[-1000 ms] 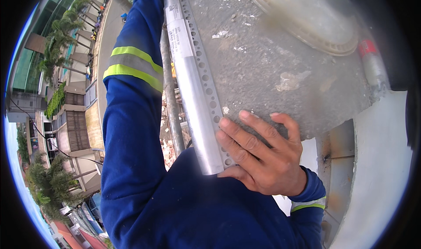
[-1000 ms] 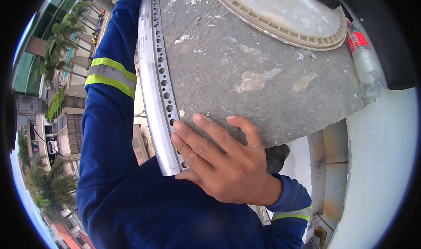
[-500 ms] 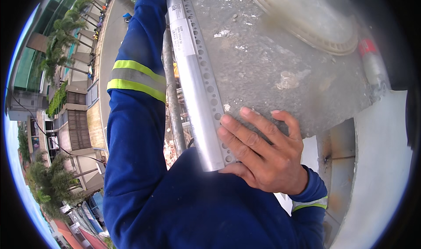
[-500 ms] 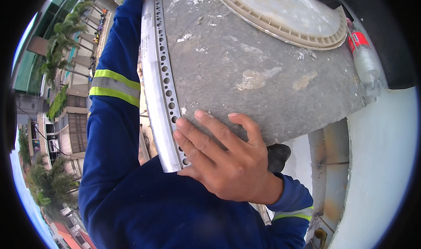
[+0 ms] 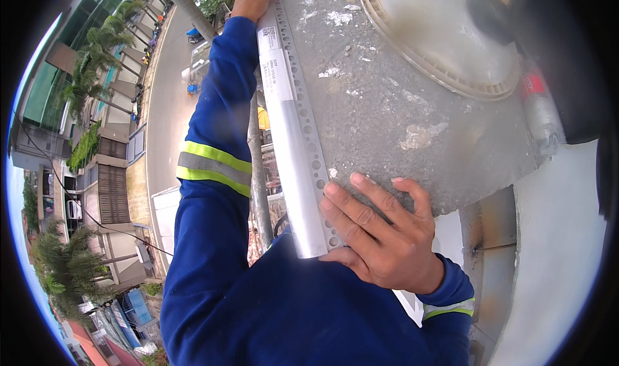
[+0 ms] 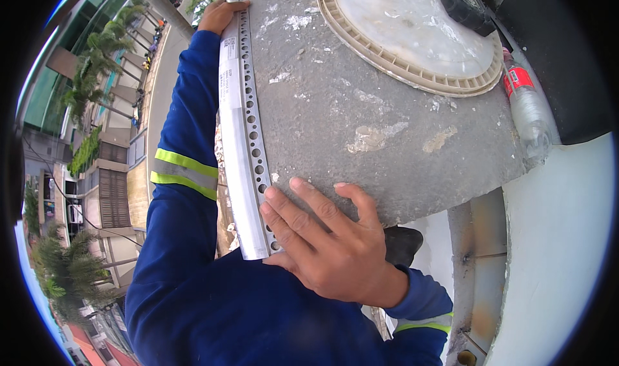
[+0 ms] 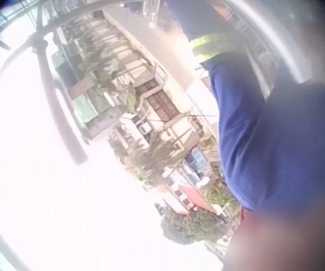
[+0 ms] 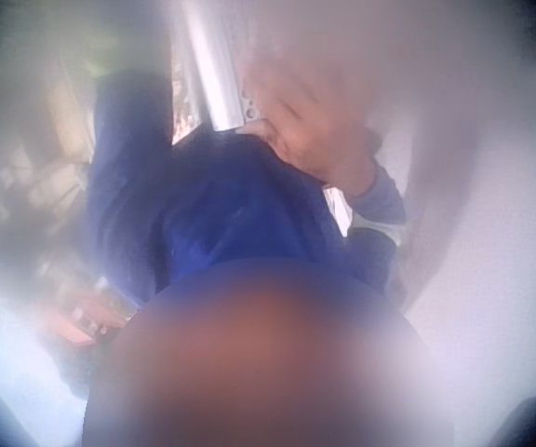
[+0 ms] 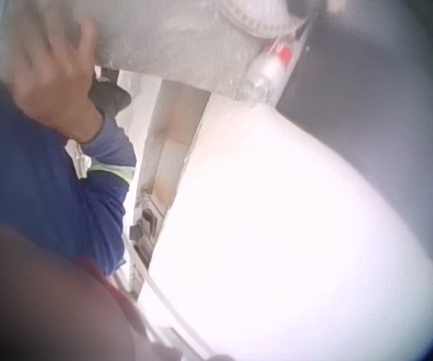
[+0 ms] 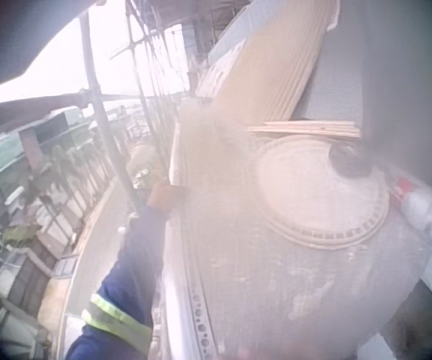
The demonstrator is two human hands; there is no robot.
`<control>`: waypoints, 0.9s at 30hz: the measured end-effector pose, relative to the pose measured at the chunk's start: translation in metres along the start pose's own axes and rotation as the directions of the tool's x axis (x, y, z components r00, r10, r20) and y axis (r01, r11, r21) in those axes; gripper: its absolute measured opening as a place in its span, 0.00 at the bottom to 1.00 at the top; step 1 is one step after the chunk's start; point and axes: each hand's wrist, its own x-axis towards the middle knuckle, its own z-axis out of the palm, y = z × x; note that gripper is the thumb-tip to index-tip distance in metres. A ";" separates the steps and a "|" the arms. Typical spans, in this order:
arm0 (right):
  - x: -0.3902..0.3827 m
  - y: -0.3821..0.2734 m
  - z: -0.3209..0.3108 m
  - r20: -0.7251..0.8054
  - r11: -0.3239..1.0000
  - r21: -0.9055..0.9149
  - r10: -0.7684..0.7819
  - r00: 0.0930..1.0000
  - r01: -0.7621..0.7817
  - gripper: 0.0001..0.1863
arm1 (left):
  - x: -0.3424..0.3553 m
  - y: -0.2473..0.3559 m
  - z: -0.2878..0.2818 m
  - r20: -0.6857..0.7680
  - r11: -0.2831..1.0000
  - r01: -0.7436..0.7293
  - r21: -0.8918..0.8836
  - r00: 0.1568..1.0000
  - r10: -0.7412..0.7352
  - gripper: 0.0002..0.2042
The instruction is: The person positions a perforated metal strip along a concrete ledge, then places a wooden molding piece against it and repeatedly adjusts its alignment. The person uses both hands to hold and shift the pieces into place.
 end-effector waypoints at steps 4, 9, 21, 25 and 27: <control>0.002 0.002 -0.003 0.013 1.000 -0.004 -0.020 1.000 0.020 0.25 | -0.003 0.005 0.005 -0.011 0.999 0.006 -0.053 1.000 -0.006 0.22; 0.000 0.001 -0.003 0.027 1.000 0.001 -0.022 0.999 0.022 0.25 | 0.000 0.001 0.006 -0.014 0.998 0.005 -0.067 1.000 -0.006 0.19; -0.002 0.002 -0.001 0.009 0.999 0.043 -0.011 1.000 0.010 0.24 | -0.006 0.006 0.006 0.027 0.974 0.067 -0.215 0.998 -0.062 0.14; -0.001 0.002 0.001 -0.017 1.000 0.004 -0.024 1.000 0.024 0.25 | -0.011 0.010 0.006 0.022 0.962 0.065 -0.266 0.998 -0.061 0.14; -0.002 0.001 0.002 -0.026 1.000 0.003 -0.027 0.999 0.027 0.25 | -0.013 0.014 0.006 0.003 0.965 0.071 -0.252 0.997 -0.072 0.14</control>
